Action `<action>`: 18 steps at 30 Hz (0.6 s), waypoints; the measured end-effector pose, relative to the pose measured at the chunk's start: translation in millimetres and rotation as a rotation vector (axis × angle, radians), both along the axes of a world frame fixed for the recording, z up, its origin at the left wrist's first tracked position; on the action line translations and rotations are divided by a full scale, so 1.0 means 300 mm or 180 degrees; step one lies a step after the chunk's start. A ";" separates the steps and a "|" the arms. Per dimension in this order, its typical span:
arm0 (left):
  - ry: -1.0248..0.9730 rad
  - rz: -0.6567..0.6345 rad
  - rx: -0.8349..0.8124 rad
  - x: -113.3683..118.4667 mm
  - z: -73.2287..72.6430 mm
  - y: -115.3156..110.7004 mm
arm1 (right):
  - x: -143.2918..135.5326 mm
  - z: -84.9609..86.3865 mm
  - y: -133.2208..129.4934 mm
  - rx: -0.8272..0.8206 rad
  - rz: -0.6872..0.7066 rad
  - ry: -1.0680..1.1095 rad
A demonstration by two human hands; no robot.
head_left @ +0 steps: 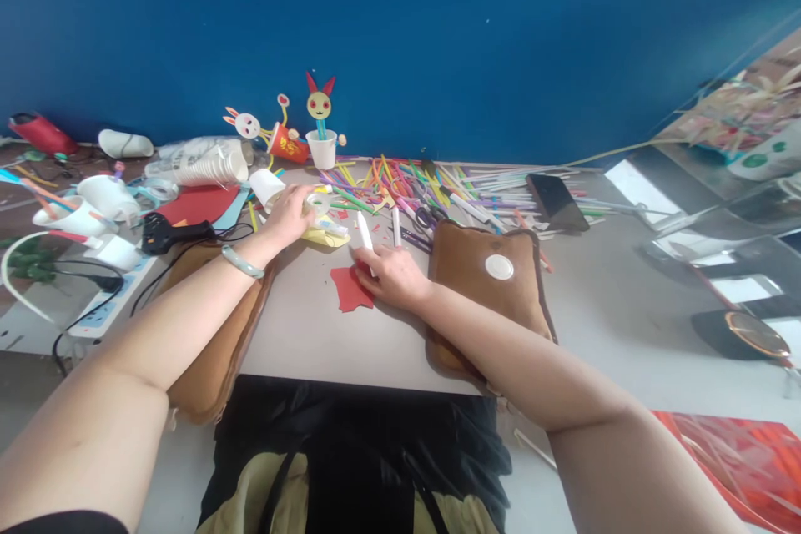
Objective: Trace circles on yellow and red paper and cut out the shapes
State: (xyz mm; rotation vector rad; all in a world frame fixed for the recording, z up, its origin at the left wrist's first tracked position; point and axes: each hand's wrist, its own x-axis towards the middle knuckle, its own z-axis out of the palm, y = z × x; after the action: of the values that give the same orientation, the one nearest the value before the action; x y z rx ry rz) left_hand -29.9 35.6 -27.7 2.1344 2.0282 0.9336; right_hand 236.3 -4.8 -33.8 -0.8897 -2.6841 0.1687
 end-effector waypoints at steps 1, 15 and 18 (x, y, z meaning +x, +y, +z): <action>-0.0063 -0.0003 0.0031 -0.002 0.001 0.001 | 0.000 -0.001 0.000 -0.0001 -0.0004 -0.0001; -0.1874 -0.0244 0.0821 -0.024 0.046 0.010 | 0.003 -0.015 0.010 -0.0017 0.0005 0.0034; -0.1970 -0.0324 0.0981 -0.021 0.077 -0.008 | 0.003 -0.016 0.012 -0.0039 0.0007 0.0046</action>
State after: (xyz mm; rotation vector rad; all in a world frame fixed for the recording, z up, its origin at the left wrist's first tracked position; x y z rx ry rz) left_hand -36.3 33.1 -4.6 1.7219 1.5320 1.7130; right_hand 237.1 -1.3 -38.6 -0.8857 -2.6737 0.1917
